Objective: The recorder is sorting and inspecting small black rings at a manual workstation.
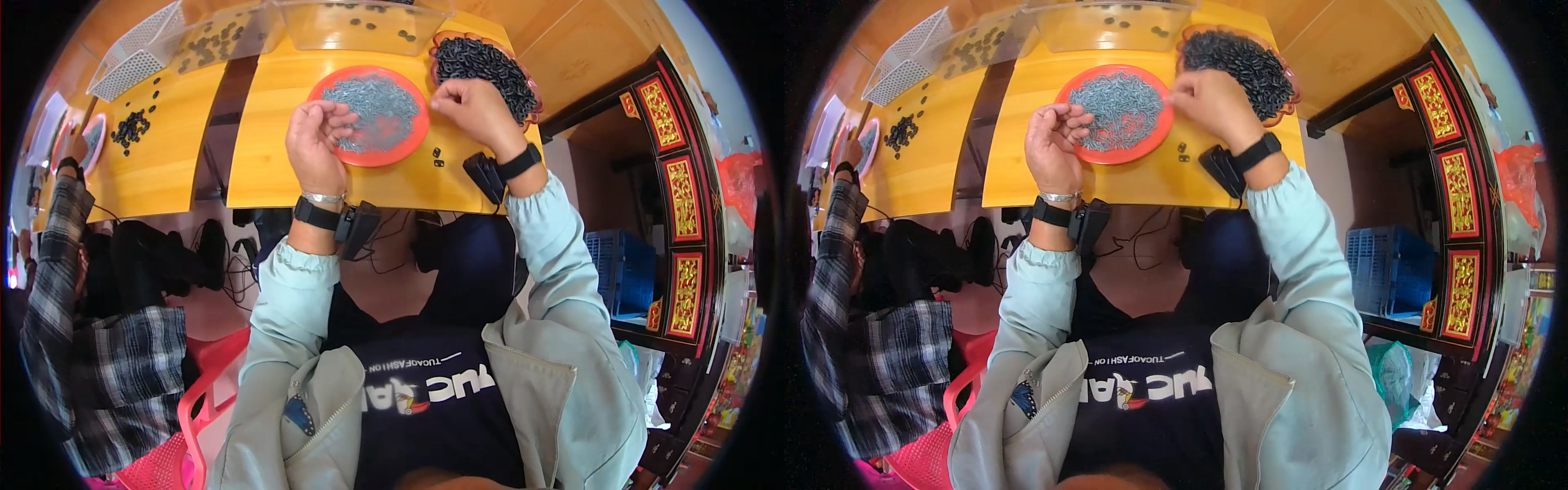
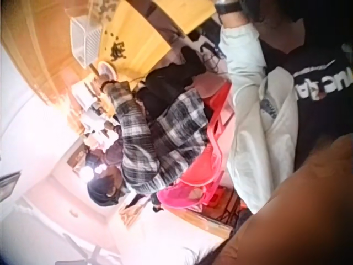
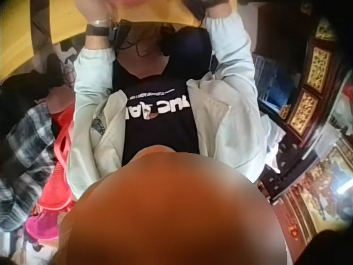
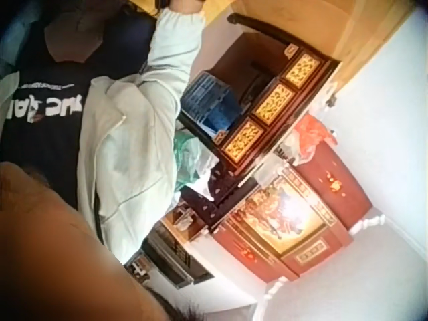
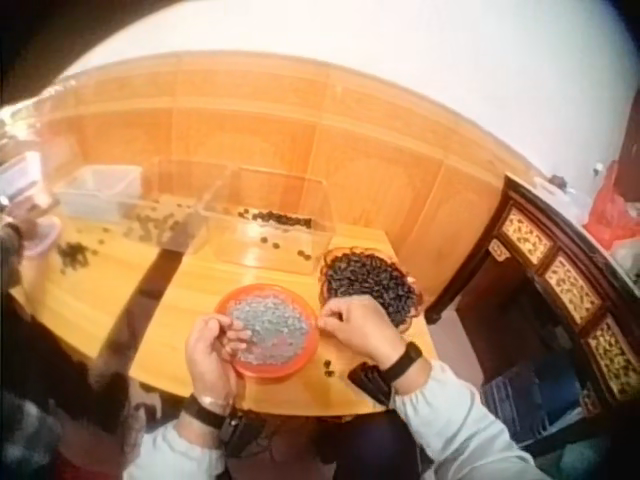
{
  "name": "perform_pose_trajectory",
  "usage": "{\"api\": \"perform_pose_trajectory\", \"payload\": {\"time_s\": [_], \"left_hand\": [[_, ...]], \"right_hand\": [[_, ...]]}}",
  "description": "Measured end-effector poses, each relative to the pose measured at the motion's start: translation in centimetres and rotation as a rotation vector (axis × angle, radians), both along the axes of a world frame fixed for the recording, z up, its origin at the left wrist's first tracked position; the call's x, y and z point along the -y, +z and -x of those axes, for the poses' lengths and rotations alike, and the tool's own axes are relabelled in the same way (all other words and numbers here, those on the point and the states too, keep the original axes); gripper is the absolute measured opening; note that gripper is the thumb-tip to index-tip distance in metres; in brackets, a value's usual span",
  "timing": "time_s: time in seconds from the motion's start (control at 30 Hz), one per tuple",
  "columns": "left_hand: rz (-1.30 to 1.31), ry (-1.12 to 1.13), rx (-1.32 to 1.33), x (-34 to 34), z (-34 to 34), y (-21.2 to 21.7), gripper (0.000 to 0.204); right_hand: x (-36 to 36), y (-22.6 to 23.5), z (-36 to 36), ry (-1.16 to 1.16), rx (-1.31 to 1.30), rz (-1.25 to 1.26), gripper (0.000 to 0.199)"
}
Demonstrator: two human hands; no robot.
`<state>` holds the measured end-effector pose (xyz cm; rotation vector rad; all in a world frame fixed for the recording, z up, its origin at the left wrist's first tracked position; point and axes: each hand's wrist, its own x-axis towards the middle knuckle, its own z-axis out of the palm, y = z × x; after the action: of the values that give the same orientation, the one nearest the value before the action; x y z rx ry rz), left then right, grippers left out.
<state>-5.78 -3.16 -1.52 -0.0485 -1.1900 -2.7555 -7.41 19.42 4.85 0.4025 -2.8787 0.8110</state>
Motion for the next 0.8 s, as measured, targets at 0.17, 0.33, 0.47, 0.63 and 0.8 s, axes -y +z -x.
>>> {"api": "perform_pose_trajectory", "payload": {"time_s": [0.17,0.33,0.47,0.63,0.8], "left_hand": [[-0.008,-0.028,0.041,-1.0,0.2,0.1,0.018],[0.04,-0.053,0.046,-1.5,0.1,-0.1,0.018],[0.06,-0.068,0.059,-1.3,0.1,-0.3,0.018],[0.07,-0.086,0.067,-1.6,0.0,-0.1,0.018],[0.088,-0.099,0.066,-1.7,0.0,0.1,0.018]], "right_hand": [[-1.7,-2.9,-3.4,-0.068,0.147,-0.035,0.016],[-1.4,-5.6,-3.6,-0.099,0.119,-0.085,0.016],[-1.3,-6.3,-2.9,-0.149,0.116,-0.116,0.015],[-2.1,-7.2,-2.2,-0.157,-0.018,0.021,0.011],[-2.9,-5.6,-3.0,-0.182,0.047,0.078,0.013]]}}
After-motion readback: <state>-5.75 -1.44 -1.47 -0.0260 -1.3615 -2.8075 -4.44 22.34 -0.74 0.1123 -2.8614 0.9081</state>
